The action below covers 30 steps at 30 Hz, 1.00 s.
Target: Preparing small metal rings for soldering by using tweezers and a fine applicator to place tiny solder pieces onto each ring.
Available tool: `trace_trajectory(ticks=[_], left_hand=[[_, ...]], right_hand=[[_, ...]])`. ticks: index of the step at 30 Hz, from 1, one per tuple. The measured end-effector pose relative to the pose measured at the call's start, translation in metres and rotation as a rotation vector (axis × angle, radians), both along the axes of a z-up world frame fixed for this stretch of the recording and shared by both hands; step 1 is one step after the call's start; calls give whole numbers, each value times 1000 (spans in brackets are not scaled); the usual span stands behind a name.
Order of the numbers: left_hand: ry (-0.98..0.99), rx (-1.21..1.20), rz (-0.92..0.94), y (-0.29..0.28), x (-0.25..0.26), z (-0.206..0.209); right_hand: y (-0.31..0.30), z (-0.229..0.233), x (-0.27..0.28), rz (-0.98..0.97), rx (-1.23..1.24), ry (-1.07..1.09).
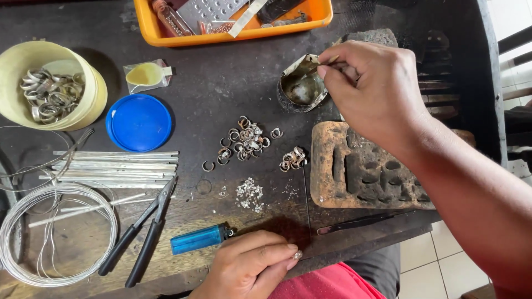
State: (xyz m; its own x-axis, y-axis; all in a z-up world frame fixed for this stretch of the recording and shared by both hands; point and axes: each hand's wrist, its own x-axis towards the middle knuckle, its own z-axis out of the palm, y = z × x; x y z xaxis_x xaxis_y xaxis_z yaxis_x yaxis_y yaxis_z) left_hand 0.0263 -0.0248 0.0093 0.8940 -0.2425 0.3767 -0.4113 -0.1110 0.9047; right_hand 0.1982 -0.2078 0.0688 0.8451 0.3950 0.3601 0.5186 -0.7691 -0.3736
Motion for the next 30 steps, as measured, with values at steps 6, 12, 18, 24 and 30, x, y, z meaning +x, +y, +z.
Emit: trace_trajectory(ticks=[6, 12, 18, 24, 30], left_hand=[[120, 20, -48, 3, 0, 5], [31, 6, -31, 1, 4, 14], [41, 58, 8, 0, 1, 17], [44, 120, 72, -4, -4, 10], [-28, 201, 60, -6, -6, 9]], right_hand=[[-2, 39, -18, 84, -10, -73], [-2, 28, -32, 79, 112, -54], [-27, 40, -79, -74, 584, 107], [-52, 4, -158, -232, 1015, -28], [-50, -25, -195, -422, 1069, 139]])
